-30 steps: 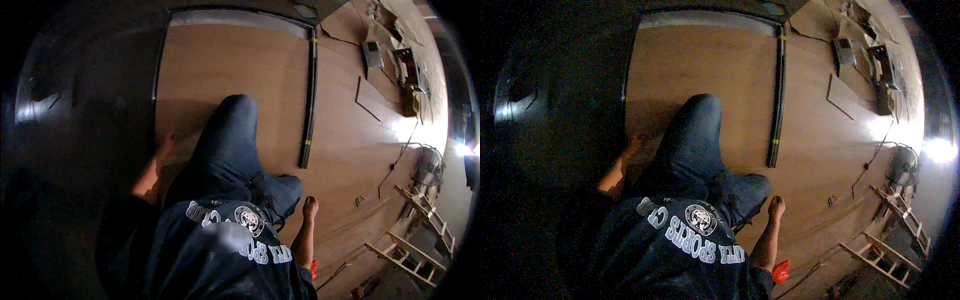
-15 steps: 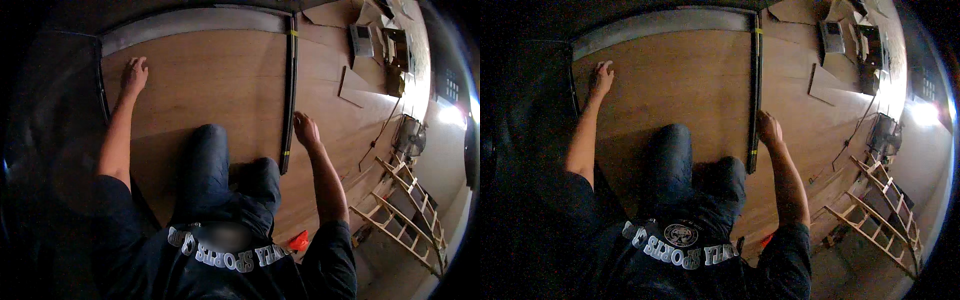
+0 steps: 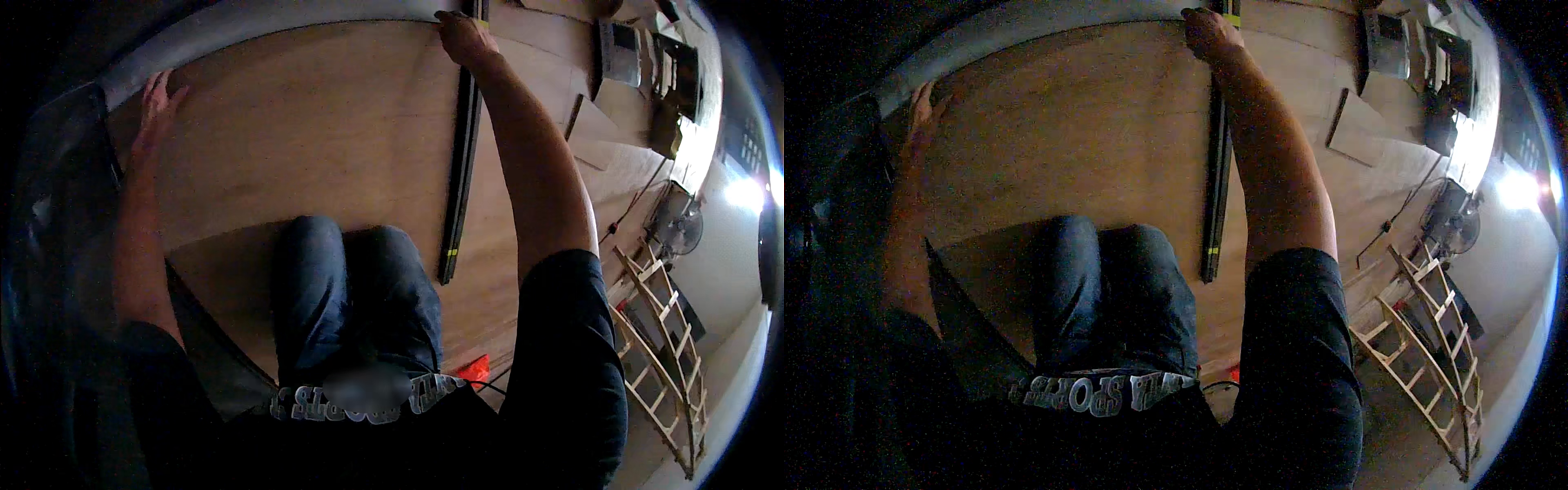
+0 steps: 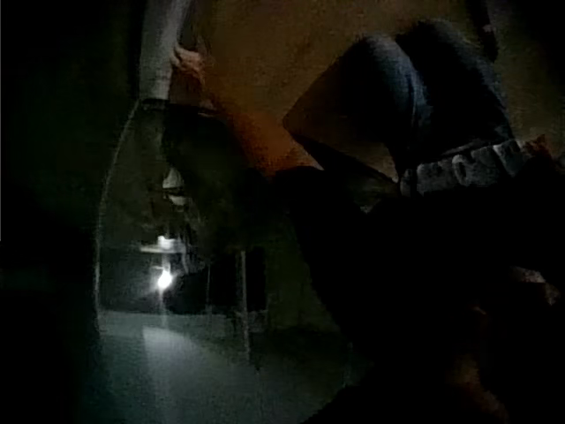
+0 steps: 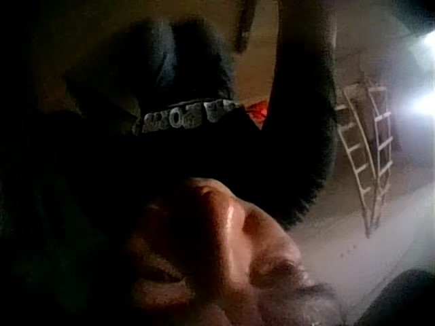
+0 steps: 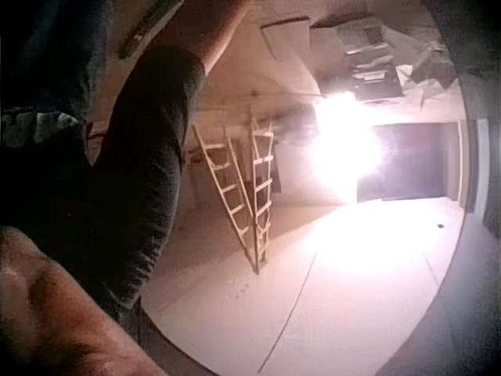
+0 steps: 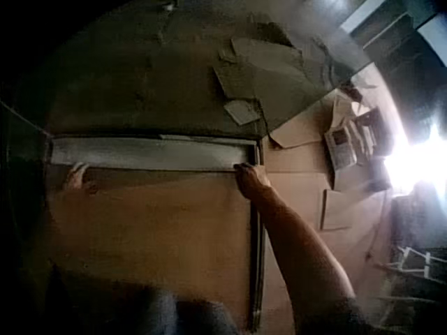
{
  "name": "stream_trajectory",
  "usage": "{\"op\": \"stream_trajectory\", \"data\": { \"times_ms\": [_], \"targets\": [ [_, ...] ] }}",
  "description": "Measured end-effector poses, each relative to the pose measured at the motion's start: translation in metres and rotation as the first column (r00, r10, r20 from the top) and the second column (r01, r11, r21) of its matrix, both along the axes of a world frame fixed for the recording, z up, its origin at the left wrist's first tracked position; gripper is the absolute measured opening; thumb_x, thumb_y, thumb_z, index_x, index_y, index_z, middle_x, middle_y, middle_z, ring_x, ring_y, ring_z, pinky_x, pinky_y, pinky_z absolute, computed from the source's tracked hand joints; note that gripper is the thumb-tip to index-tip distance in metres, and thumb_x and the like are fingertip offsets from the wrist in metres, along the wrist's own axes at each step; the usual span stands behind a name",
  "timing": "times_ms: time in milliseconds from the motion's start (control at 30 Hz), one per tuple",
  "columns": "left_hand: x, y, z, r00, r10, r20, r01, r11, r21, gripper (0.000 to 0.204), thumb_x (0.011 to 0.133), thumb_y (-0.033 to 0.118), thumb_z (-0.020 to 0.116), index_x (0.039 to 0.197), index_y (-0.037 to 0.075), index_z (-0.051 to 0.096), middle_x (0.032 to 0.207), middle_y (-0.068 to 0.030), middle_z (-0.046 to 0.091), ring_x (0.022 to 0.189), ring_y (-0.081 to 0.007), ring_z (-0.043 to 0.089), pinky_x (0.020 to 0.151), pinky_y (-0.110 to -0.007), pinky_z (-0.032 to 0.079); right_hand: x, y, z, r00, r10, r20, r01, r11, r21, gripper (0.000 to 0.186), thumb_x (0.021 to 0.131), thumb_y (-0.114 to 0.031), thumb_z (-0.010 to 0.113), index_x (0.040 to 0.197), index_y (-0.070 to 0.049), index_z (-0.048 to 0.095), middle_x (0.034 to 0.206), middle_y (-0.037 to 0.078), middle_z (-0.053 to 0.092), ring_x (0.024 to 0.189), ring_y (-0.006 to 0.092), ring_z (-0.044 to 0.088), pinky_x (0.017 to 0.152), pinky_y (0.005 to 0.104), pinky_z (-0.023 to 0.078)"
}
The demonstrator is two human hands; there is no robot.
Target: The person cuts a laminate plank using a table saw, fits it into a doorway frame on the floor, and uses a hammer and a pull bar to secure the plank into place.
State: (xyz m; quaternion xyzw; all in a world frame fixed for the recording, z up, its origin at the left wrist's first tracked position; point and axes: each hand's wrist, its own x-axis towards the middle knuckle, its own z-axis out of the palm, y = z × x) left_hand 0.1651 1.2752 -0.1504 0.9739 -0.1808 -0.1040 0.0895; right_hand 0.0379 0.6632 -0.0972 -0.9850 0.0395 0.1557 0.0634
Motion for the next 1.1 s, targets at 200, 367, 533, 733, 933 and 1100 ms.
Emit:
{"op": "stream_trajectory", "data": {
  "times_ms": [200, 367, 533, 733, 933, 1100],
  "targets": [
    [0.006, -0.016, 0.002, 0.999, -0.032, 0.034, 0.032, 0.999, 0.002, 0.072, 0.092, 0.051, 0.072, 0.143, 0.002, 0.056, 0.148, -0.022, 0.053, 0.138, -0.0396, 0.05, 0.115, -0.045, 0.04, 0.003, -0.035, -0.014, 0.974, 0.184, -0.132, -0.205, 0.964, -0.167, 0.019, 0.099, -0.016, 0.06, 0.111, -0.006, 0.07, 0.113, 0.016, 0.073, 0.102, 0.0348, 0.071, 0.081, 0.0483, 0.059],
    [0.007, -0.031, 0.021, 1.0, -0.012, -0.023, 0.013, 1.0, 0.017, 0.069, 0.091, 0.047, 0.074, 0.141, 0.002, 0.058, 0.14, -0.0192, 0.058, 0.134, -0.0387, 0.053, 0.113, -0.045, 0.042, 0.009, -0.025, -0.007, 0.994, 0.036, -0.105, -0.045, 0.995, -0.084, 0.017, 0.097, -0.013, 0.06, 0.108, -0.005, 0.072, 0.113, 0.017, 0.073, 0.103, 0.0371, 0.071, 0.082, 0.0505, 0.059],
    [0.016, -0.008, 0.011, 0.999, -0.012, -0.033, 0.013, 0.999, 0.037, 0.066, 0.093, 0.044, 0.075, 0.142, 0.003, 0.058, 0.142, -0.0194, 0.057, 0.134, -0.0382, 0.053, 0.111, -0.046, 0.044, 0.016, -0.019, -0.007, 0.98, -0.08, -0.181, 0.066, 0.995, -0.081, 0.017, 0.096, -0.013, 0.061, 0.104, -0.005, 0.074, 0.112, 0.019, 0.073, 0.105, 0.0385, 0.071, 0.085, 0.05, 0.059],
    [0.013, 0.002, 0.0, 0.993, -0.117, 0.03, 0.116, 0.993, 0.038, 0.065, 0.092, 0.035, 0.079, 0.144, 0.002, 0.056, 0.147, -0.0199, 0.055, 0.135, -0.0377, 0.053, 0.112, -0.045, 0.045, 0.011, -0.048, -0.017, 0.969, 0.245, -0.021, -0.246, 0.962, -0.121, 0.014, 0.091, -0.013, 0.065, 0.097, -0.004, 0.075, 0.1, 0.017, 0.072, 0.092, 0.0342, 0.07, 0.081, 0.0456, 0.058],
    [0.027, -0.01, -0.019, 0.997, -0.065, -0.046, 0.065, 0.998, 0.004, 0.075, 0.089, 0.049, 0.078, 0.143, 0.002, 0.057, 0.146, -0.0197, 0.057, 0.137, -0.0359, 0.053, 0.114, -0.044, 0.044, 0.013, -0.093, -0.087, 0.624, 0.639, -0.449, -0.754, 0.344, -0.559, 0.013, 0.093, -0.016, 0.067, 0.1, -0.009, 0.076, 0.107, 0.011, 0.07, 0.104, 0.0307, 0.065, 0.085, 0.0455, 0.055],
    [0.004, 0.008, 0.019, 0.852, 0.316, -0.417, -0.351, 0.936, -0.007, 0.111, 0.083, 0.06, 0.082, 0.168, 0.027, 0.019, 0.172, -0.0095, 0.022, 0.154, -0.0329, 0.028, 0.123, -0.047, 0.031, 0.037, -0.106, -0.094, 0.727, 0.662, -0.181, -0.685, 0.68, -0.261, 0.018, 0.098, -0.017, 0.06, 0.108, -0.008, 0.071, 0.107, 0.016, 0.07, 0.099, 0.0338, 0.068, 0.086, 0.0436, 0.056]
  ]
}}
